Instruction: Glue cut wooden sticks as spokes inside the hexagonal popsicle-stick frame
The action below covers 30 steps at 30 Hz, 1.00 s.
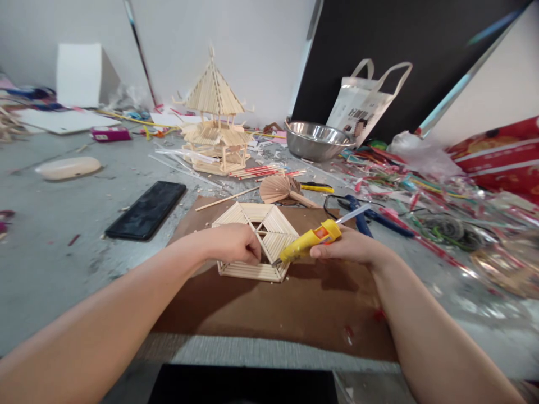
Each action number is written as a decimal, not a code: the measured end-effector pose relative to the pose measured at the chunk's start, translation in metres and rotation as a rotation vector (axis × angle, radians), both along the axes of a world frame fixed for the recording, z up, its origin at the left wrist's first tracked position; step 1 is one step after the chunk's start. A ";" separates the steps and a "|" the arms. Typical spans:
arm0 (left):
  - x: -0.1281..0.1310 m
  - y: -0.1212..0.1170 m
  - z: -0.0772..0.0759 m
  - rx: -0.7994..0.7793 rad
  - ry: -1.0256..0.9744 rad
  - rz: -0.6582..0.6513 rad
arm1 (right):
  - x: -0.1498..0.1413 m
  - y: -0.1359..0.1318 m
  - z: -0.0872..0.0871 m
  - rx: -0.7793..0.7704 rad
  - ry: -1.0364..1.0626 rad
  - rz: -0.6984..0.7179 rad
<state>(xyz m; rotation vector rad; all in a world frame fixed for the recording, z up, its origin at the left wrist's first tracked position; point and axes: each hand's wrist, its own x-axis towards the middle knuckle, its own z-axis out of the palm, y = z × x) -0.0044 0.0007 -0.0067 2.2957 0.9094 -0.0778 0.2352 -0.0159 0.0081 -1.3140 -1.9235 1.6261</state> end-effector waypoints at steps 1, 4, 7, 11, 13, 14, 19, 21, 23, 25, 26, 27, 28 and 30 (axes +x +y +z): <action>0.000 0.000 0.000 0.005 0.003 0.000 | 0.000 0.000 0.000 -0.008 0.000 0.007; 0.001 0.000 0.000 0.016 0.009 -0.002 | -0.001 0.000 0.001 -0.019 -0.010 0.015; 0.000 0.000 0.000 0.019 0.010 -0.008 | 0.000 -0.001 0.004 -0.030 -0.033 0.005; 0.000 0.001 0.000 0.012 0.014 -0.015 | 0.003 -0.003 0.007 -0.040 -0.086 -0.025; -0.001 0.001 -0.001 0.006 0.014 -0.013 | 0.005 -0.003 0.008 -0.034 -0.085 -0.021; -0.001 0.001 -0.001 0.002 0.013 -0.014 | 0.007 -0.002 0.008 -0.026 -0.074 -0.019; -0.001 0.002 0.000 -0.030 0.005 -0.027 | 0.015 0.001 0.004 0.059 -0.018 -0.042; -0.002 0.002 0.001 -0.026 0.000 -0.012 | 0.017 0.003 0.001 0.075 -0.016 -0.066; -0.003 0.002 0.003 -0.008 -0.005 0.008 | 0.018 0.004 -0.001 0.076 -0.007 -0.088; -0.004 0.002 0.004 -0.002 -0.008 0.023 | 0.019 0.004 -0.003 0.085 0.010 -0.113; -0.004 0.002 0.005 -0.008 -0.008 0.028 | 0.019 0.004 -0.003 0.094 0.020 -0.130; -0.004 0.001 0.006 -0.016 -0.008 0.032 | 0.019 0.004 -0.004 0.106 0.033 -0.155; -0.004 0.001 0.006 -0.021 -0.010 0.032 | 0.019 0.004 -0.005 0.119 0.051 -0.185; -0.004 0.000 0.008 0.000 -0.025 0.034 | 0.019 0.005 -0.006 0.143 0.104 -0.251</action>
